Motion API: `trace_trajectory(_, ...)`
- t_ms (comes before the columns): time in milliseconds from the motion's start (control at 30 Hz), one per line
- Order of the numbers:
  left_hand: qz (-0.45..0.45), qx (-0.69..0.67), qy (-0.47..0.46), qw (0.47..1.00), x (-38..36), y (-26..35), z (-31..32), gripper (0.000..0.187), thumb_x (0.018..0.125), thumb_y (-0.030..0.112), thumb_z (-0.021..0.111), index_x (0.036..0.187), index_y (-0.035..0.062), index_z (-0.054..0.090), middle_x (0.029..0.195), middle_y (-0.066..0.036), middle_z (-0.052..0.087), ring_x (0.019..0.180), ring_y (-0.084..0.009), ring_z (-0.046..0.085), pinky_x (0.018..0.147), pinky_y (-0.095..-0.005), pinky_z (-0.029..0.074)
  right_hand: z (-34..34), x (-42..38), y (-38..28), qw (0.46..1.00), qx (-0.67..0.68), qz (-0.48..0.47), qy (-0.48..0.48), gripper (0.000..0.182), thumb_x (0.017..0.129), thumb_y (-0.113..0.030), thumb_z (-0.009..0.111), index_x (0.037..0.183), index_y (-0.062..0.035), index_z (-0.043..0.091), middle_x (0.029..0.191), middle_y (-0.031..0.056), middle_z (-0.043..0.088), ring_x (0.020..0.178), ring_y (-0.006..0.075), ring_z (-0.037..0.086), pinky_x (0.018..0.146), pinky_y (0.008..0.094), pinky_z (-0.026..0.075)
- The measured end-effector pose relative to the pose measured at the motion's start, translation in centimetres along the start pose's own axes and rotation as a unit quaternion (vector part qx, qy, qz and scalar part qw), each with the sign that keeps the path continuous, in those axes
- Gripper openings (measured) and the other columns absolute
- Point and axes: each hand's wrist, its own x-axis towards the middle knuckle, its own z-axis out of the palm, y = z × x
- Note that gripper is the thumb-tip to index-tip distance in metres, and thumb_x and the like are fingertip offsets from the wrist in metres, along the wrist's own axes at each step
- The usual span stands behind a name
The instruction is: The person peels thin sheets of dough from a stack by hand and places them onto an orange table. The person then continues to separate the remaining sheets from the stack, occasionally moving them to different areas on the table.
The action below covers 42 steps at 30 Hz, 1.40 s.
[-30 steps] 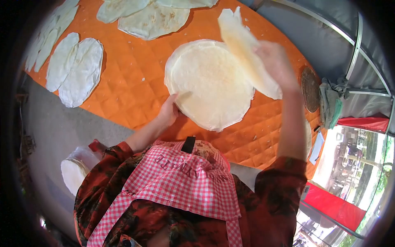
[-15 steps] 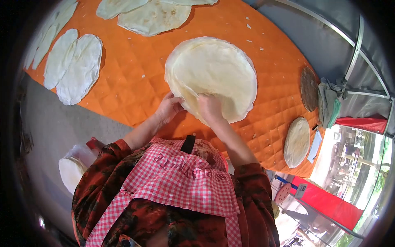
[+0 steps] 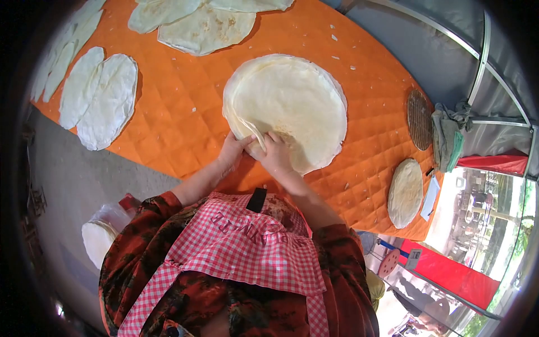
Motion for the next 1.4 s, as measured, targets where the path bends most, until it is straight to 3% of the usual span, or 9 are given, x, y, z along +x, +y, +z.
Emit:
trace_trajectory(133, -0.020, -0.032, 0.002, 0.999, -0.1, -0.1, -0.3, 0.045, 0.085, 0.005, 0.064, 0.126, 0.0055, 0.043, 0.118, -0.012, 0.057, 0.103, -0.0236, 0.060, 0.080, -0.0400, 0.055, -10.1, 8.4, 2.2, 0.944, 0.065, 0.280, -0.162, 0.018, 0.081, -0.017, 0.059, 0.086, -0.0006, 0.066, 0.076, 0.0094, 0.066, 0.073, 0.0179, 0.062, 0.067, 0.0351, 0.048)
trace_trajectory(367, -0.063, -0.133, 0.000, 0.989, 0.0, 0.4, -1.0, 0.038, 0.093, 0.020, 0.049, 0.126, 0.0016, 0.044, 0.122, -0.013, 0.056, 0.106, -0.0275, 0.058, 0.087, -0.0451, 0.050, -23.4, 13.9, -3.5, 0.979, -0.047, 0.167, -0.105, 0.024, 0.092, -0.020, 0.049, 0.089, 0.0002, 0.062, 0.073, 0.0138, 0.062, 0.067, 0.0240, 0.059, 0.064, 0.0388, 0.046)
trace_trajectory(700, -0.040, -0.112, -0.052, 0.992, 0.6, -0.2, -2.4, 0.032, 0.088, 0.014, 0.044, 0.117, 0.0021, 0.049, 0.109, -0.015, 0.060, 0.097, -0.0284, 0.060, 0.081, -0.0450, 0.050, -0.8, 1.6, 0.9, 0.992, -0.082, 0.028, -0.089, 0.016, 0.083, -0.014, 0.052, 0.082, -0.0031, 0.064, 0.079, 0.0223, 0.063, 0.078, 0.0361, 0.063, 0.069, 0.0433, 0.048)
trace_trajectory(900, -0.076, -0.133, -0.023, 0.988, 0.9, 0.1, -2.8, 0.029, 0.086, 0.010, 0.044, 0.114, 0.0032, 0.051, 0.106, -0.011, 0.061, 0.094, -0.0237, 0.060, 0.078, -0.0395, 0.050, -16.8, 13.6, 7.3, 0.967, 0.092, 0.206, -0.119, 0.017, 0.084, -0.014, 0.054, 0.084, -0.0010, 0.066, 0.070, 0.0007, 0.058, 0.067, 0.0115, 0.055, 0.063, 0.0291, 0.047)
trace_trajectory(1000, -0.086, -0.153, -0.059, 0.983, 1.5, -0.2, -3.4, 0.030, 0.086, 0.010, 0.044, 0.114, 0.0034, 0.051, 0.105, -0.009, 0.061, 0.093, -0.0218, 0.060, 0.078, -0.0386, 0.050, -26.4, 16.1, -3.4, 0.978, -0.117, 0.148, -0.088, 0.021, 0.088, -0.012, 0.047, 0.098, -0.0047, 0.065, 0.081, 0.0170, 0.065, 0.070, 0.0302, 0.064, 0.066, 0.0392, 0.048)
trace_trajectory(1100, -0.085, -0.135, -0.026, 0.987, 0.8, 0.8, -2.1, 0.029, 0.086, 0.010, 0.045, 0.113, 0.0036, 0.051, 0.104, -0.009, 0.061, 0.094, -0.0215, 0.060, 0.079, -0.0388, 0.049, -26.1, 14.2, -5.6, 0.965, -0.212, 0.105, -0.108, 0.021, 0.089, -0.012, 0.044, 0.097, -0.0069, 0.063, 0.085, 0.0200, 0.063, 0.078, 0.0361, 0.062, 0.069, 0.0428, 0.048)
trace_trajectory(1167, -0.103, -0.144, -0.037, 0.984, 0.9, 1.1, -2.2, 0.030, 0.086, 0.010, 0.045, 0.114, 0.0037, 0.051, 0.105, -0.009, 0.061, 0.094, -0.0219, 0.060, 0.080, -0.0389, 0.049, -19.8, 11.2, -3.5, 0.972, -0.195, 0.124, -0.054, 0.029, 0.093, -0.024, 0.046, 0.090, -0.0006, 0.063, 0.068, 0.0130, 0.058, 0.063, 0.0188, 0.057, 0.062, 0.0352, 0.046)
trace_trajectory(1233, -0.113, -0.155, -0.044, 0.980, 0.9, 1.4, -2.2, 0.031, 0.087, 0.011, 0.045, 0.116, 0.0024, 0.050, 0.108, -0.009, 0.060, 0.097, -0.0225, 0.060, 0.083, -0.0394, 0.049, -12.7, 8.2, -1.7, 0.973, -0.191, 0.099, -0.086, 0.022, 0.089, -0.016, 0.045, 0.090, -0.0051, 0.064, 0.084, 0.0216, 0.063, 0.083, 0.0397, 0.060, 0.074, 0.0481, 0.047)
trace_trajectory(1400, -0.114, -0.133, -0.075, 0.982, 1.3, 1.0, -2.9, 0.035, 0.088, 0.013, 0.045, 0.121, 0.0011, 0.048, 0.114, -0.010, 0.060, 0.103, -0.0227, 0.059, 0.087, -0.0400, 0.048, -3.0, 2.9, 1.6, 0.977, -0.172, 0.033, -0.125, 0.010, 0.079, -0.007, 0.050, 0.075, -0.0044, 0.059, 0.073, 0.0174, 0.062, 0.071, 0.0337, 0.062, 0.064, 0.0441, 0.049)
